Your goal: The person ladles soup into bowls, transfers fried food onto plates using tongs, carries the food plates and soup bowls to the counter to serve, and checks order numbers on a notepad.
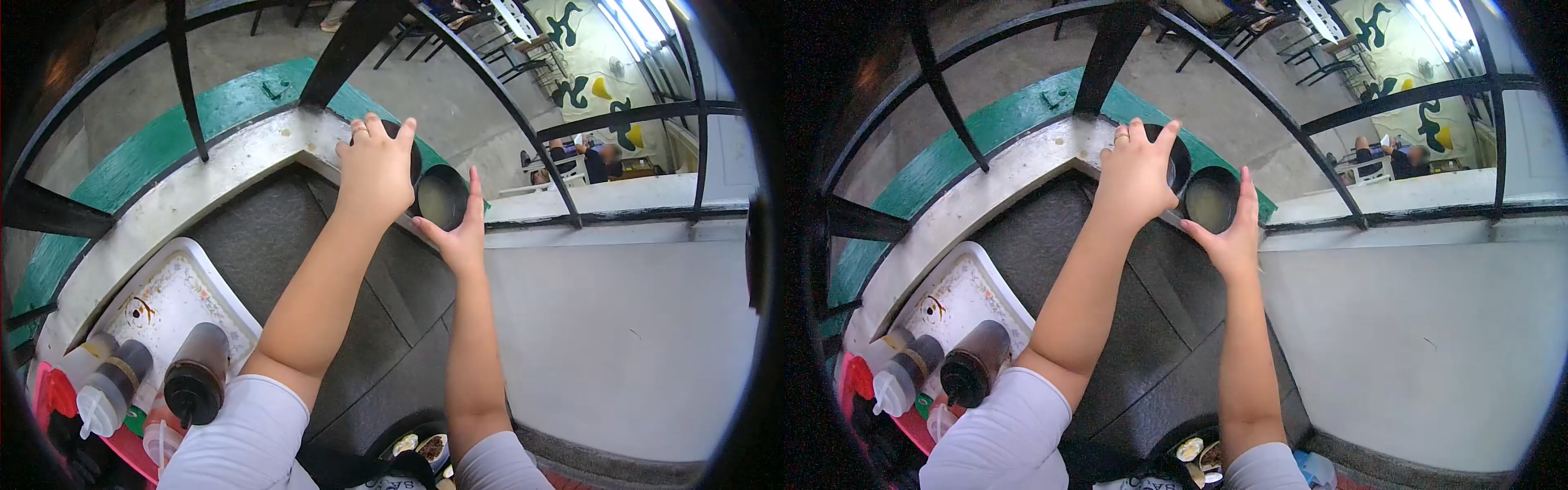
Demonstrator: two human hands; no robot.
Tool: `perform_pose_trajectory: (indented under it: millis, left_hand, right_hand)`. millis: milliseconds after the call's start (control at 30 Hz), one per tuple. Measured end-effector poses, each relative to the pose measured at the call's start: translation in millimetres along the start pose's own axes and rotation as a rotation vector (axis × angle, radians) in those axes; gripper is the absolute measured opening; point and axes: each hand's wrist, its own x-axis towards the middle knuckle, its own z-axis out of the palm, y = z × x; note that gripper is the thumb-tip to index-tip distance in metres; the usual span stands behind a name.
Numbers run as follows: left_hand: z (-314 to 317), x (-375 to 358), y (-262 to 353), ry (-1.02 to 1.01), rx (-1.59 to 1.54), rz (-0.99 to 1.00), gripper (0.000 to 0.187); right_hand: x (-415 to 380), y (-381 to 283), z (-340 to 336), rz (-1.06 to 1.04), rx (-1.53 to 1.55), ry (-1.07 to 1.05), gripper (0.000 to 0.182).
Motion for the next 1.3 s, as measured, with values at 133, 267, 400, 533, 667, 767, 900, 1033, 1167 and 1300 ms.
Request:
perform_pose_trajectory:
  millis: [133, 267, 400, 533, 667, 767, 900, 1033, 1167, 1300]
  left_hand:
    - [2.1, -0.1, 1.1, 0.027, -0.003, -0.036, 0.069]
    - [9.1, -3.2, -1.0, 0.043, -0.039, -0.049, 0.066]
    - [-2.4, -13.0, 4.9, 0.093, -0.079, -0.058, 0.086]
    - [-14.5, -32.3, 26.9, 0.292, -0.309, 0.049, 0.062]
    - [-19.9, -72.5, 74.6, 0.360, -0.835, 0.257, 0.026]
    - [-24.3, -124.7, 118.6, 0.226, -0.898, 0.476, 0.017]
    - [-32.7, -199.6, 161.1, -0.049, -0.948, 0.792, 0.014]
    - [-29.9, -285.3, 171.8, -0.423, -0.699, 0.992, 0.013]
    - [-21.1, -384.4, 177.5, -0.631, -0.619, 1.094, 0.012]
    - [-34.0, -475.5, 183.2, -0.887, -0.486, 0.991, 0.025]
  right_hand:
    - [-14.7, -15.9, -3.0, -0.053, -0.093, 0.137, 0.104]
    - [-69.7, -40.1, -16.7, -0.125, -0.056, 0.180, 0.076]
    - [-163.6, -53.0, -31.9, -0.246, -0.111, 0.007, 0.038]
    - [-261.1, -76.0, -42.8, -0.110, 0.032, -0.322, 0.026]
    - [-335.1, -78.3, -63.4, 0.087, 0.167, -0.501, 0.016]
    - [-359.6, -77.9, -83.7, 0.166, 0.123, -0.387, 0.015]
    - [-368.4, -74.9, -122.3, 0.095, 0.026, -0.113, 0.017]
    - [-397.6, -66.2, -167.7, 0.092, 0.059, 0.073, 0.013]
    - [-451.6, -63.3, -210.4, 0.050, 0.014, 0.180, 0.010]
    - [-543.3, -55.9, -249.2, 0.079, -0.062, 0.402, 0.009]
